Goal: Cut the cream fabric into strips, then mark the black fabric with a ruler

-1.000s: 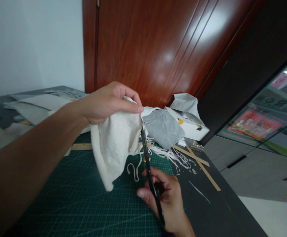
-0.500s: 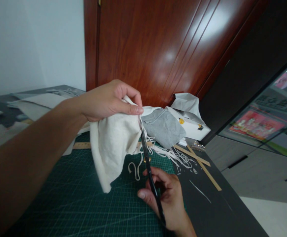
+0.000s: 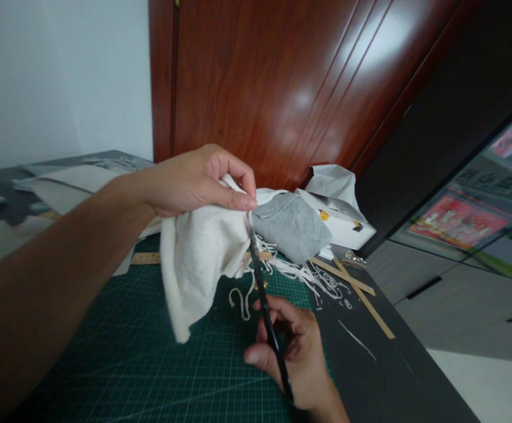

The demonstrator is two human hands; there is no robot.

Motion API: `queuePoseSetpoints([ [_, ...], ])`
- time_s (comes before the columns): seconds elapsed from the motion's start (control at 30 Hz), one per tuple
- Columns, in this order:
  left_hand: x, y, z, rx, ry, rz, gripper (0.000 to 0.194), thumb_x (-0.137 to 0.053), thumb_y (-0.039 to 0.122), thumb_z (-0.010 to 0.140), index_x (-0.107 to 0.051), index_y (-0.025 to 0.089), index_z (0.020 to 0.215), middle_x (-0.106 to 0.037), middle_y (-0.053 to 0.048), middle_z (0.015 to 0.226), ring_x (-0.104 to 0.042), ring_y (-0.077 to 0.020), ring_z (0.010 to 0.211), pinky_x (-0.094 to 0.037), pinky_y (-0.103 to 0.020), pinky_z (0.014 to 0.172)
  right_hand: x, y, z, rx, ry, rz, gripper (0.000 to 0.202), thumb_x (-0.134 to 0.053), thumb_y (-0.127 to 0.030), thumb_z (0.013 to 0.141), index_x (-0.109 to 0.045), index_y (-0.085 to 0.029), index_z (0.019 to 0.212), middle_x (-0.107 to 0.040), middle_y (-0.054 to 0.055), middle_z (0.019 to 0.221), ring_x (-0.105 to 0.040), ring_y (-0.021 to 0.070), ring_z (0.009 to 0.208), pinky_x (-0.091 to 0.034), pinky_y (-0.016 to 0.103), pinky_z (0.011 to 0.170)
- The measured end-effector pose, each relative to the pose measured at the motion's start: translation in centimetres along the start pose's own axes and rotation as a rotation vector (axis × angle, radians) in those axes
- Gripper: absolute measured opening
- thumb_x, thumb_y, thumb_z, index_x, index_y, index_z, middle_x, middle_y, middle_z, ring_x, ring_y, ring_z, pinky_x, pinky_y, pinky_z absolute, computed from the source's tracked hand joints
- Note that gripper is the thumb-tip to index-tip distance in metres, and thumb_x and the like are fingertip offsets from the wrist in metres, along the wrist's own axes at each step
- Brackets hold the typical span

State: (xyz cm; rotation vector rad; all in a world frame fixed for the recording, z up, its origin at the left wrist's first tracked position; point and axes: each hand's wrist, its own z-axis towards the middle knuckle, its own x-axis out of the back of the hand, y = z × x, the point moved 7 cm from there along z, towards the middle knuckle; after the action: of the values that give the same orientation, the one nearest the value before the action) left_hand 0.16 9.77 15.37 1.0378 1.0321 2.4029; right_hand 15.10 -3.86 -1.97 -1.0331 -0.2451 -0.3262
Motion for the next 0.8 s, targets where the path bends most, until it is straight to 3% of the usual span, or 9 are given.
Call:
queuePoseSetpoints([
  [0.8, -0.94, -0.29, 0.02, 0.025, -0.077, -0.066, 0.011, -0.076, 0.023, 0.075, -0.072, 0.016, 0.068, -0.064, 0.001, 0.066, -0.055, -0.0093, 0.058, -0.037, -0.023, 0.059, -0.12, -0.48, 0.15, 0.013, 0.012, 0.024, 0.046, -0.083, -0.057, 0.077, -0.071, -0.029, 0.112, -0.057, -0.005, 0.062, -0.048, 0.011, 0.048, -0.037, 0.022, 0.045],
])
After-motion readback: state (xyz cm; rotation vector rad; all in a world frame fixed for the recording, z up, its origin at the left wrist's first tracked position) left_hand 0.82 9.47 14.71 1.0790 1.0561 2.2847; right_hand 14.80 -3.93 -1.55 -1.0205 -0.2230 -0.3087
